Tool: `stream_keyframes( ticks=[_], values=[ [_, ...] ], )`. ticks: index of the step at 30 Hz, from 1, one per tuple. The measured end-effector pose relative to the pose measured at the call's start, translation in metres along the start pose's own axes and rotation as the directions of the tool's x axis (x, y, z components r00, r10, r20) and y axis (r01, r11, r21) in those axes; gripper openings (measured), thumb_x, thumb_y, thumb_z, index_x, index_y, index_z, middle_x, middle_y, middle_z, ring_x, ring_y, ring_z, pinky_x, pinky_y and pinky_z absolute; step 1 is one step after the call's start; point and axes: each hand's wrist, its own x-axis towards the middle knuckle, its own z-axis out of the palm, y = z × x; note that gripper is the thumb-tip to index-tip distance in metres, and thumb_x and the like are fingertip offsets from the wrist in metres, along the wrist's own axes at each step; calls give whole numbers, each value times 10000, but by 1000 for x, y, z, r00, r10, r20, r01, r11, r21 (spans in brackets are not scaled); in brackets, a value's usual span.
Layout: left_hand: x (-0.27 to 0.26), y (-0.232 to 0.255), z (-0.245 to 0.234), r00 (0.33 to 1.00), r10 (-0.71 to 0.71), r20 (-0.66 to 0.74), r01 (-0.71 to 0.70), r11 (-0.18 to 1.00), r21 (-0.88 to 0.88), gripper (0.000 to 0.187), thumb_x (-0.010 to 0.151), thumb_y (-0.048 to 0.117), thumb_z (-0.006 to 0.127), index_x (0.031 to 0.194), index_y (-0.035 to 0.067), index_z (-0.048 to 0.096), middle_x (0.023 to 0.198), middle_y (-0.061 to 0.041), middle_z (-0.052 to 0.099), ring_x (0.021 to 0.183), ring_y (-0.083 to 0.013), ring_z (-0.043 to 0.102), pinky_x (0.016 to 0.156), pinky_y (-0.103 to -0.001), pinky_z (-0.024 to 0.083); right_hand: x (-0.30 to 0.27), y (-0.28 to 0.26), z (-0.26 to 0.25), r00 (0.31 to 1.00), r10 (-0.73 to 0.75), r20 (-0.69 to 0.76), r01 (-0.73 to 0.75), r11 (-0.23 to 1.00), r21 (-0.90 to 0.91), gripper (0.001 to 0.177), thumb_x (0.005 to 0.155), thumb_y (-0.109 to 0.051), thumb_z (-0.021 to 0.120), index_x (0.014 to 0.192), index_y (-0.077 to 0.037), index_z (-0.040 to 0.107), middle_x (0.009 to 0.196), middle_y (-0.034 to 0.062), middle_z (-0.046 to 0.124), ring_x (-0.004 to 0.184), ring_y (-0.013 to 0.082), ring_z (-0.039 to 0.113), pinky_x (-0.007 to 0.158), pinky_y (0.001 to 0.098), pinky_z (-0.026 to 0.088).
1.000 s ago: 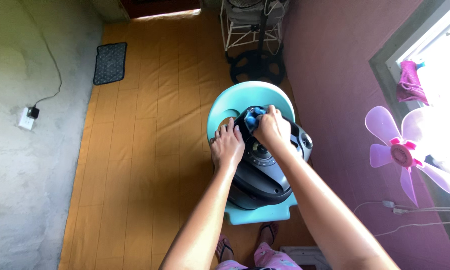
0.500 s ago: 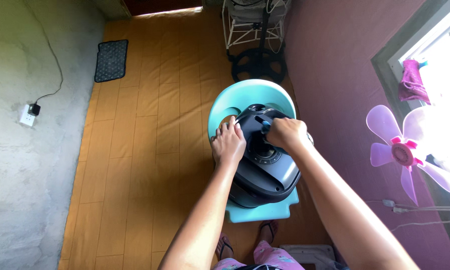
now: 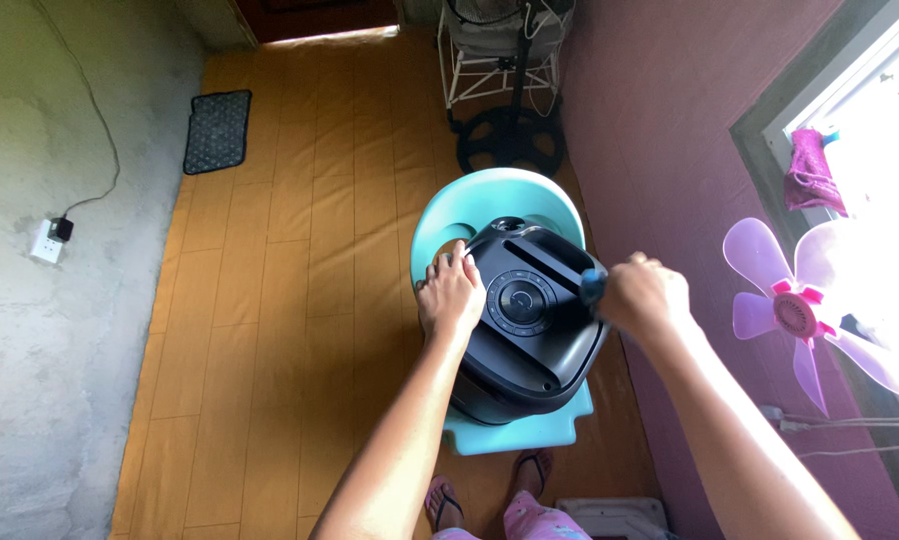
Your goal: The person wipes the exterior of a black portable radio with a blue cloth, rotating the device to clean all sides. They then switch to a pink cloth to wipe the blades of a small pink fan.
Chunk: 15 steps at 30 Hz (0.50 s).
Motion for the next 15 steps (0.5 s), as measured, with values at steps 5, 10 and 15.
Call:
stream_keyframes(
  ticks=[5,10,15],
  values=[
    [-2,0,4,996,23,-85,-24,1000,-8,484,1056,371,345,1469,170,499,1291,-164,634,1182,-369,621,920,-519,538,19,31,56,988,3,-155,28,980,196,289,884,-224,750,1136,-86,770,1347,135,601,1191,278,638,951,386,575],
    [-3,5,0,999,-5,-52,3,999,-35,490,1053,373,335,1477,175,480,1309,-180,616,1161,-387,623,854,-503,576,2,29,92,967,17,-256,62,953,296,369,824,-195,781,1153,-32,758,1437,107,561,1292,287,579,1017,406,547],
    [-2,1,-2,1000,-1,-30,1,1000,16,501,1050,374,326,1489,176,464,1288,-184,624,1134,-386,635,853,-500,582,29,26,77,991,108,-74,-56,859,510,307,858,-156,714,1141,-41,749,1097,175,695,926,286,720,834,407,601]
  ],
)
